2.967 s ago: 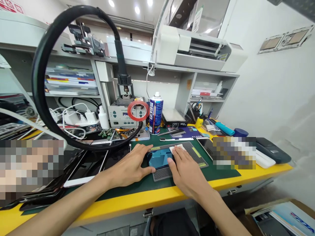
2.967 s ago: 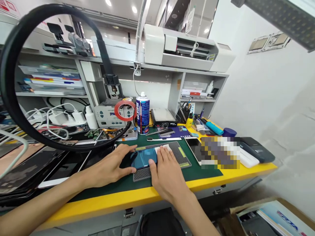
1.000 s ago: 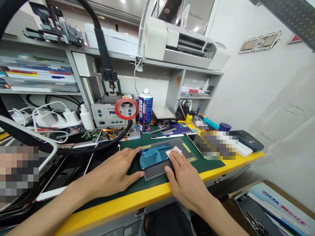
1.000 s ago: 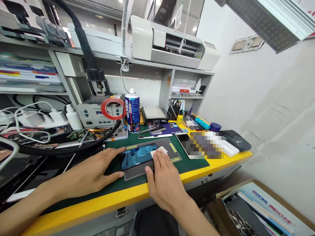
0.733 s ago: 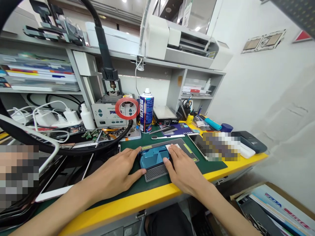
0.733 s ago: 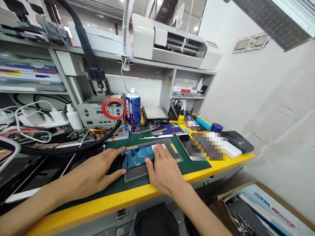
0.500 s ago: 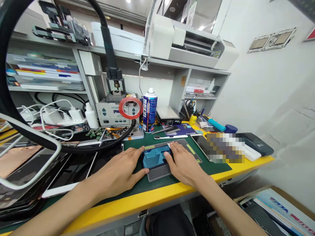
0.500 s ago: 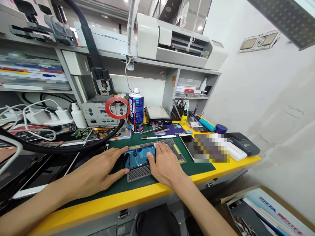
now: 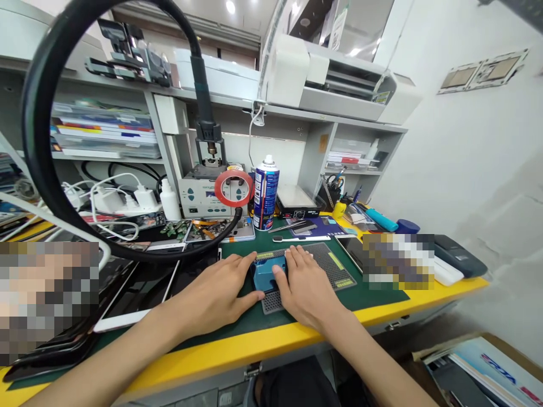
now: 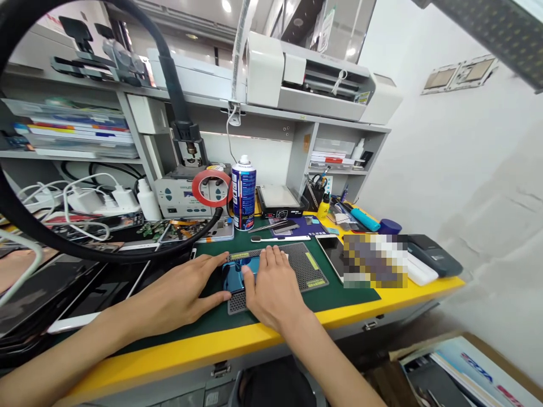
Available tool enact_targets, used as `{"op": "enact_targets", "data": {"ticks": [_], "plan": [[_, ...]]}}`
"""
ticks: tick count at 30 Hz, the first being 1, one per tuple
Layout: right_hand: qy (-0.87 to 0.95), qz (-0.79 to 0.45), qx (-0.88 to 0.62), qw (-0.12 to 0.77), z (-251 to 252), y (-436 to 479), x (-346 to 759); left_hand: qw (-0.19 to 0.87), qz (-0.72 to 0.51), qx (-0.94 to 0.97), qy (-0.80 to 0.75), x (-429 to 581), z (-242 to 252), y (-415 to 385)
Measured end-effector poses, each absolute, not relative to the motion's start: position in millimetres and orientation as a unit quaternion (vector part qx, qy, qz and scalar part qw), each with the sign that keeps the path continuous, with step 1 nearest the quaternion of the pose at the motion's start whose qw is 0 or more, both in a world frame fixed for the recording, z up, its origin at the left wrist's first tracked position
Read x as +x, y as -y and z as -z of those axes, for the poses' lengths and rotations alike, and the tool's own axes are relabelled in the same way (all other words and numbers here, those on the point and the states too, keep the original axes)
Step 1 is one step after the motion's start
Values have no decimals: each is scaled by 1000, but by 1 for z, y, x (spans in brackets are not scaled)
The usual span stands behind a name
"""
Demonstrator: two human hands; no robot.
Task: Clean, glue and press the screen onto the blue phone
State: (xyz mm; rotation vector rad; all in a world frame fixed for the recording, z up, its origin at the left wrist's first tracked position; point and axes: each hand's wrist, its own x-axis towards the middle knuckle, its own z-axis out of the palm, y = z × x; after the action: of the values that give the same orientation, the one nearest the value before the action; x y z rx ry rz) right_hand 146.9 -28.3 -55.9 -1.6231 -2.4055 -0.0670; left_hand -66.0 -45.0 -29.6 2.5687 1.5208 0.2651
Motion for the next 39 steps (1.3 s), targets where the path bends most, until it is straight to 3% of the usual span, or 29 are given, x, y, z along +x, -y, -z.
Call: {"op": "enact_targets", "data": {"ticks": [15, 22, 39], "plan": [[866, -59, -455, 199, 54, 55, 88, 35, -107, 875, -470, -77, 33, 43], [863, -77, -452, 210, 64, 82, 90, 66, -73, 884, -456, -80, 25, 47], [851, 1, -490, 189, 71, 94, 154, 115, -133, 873, -456, -78, 28, 48]]}}
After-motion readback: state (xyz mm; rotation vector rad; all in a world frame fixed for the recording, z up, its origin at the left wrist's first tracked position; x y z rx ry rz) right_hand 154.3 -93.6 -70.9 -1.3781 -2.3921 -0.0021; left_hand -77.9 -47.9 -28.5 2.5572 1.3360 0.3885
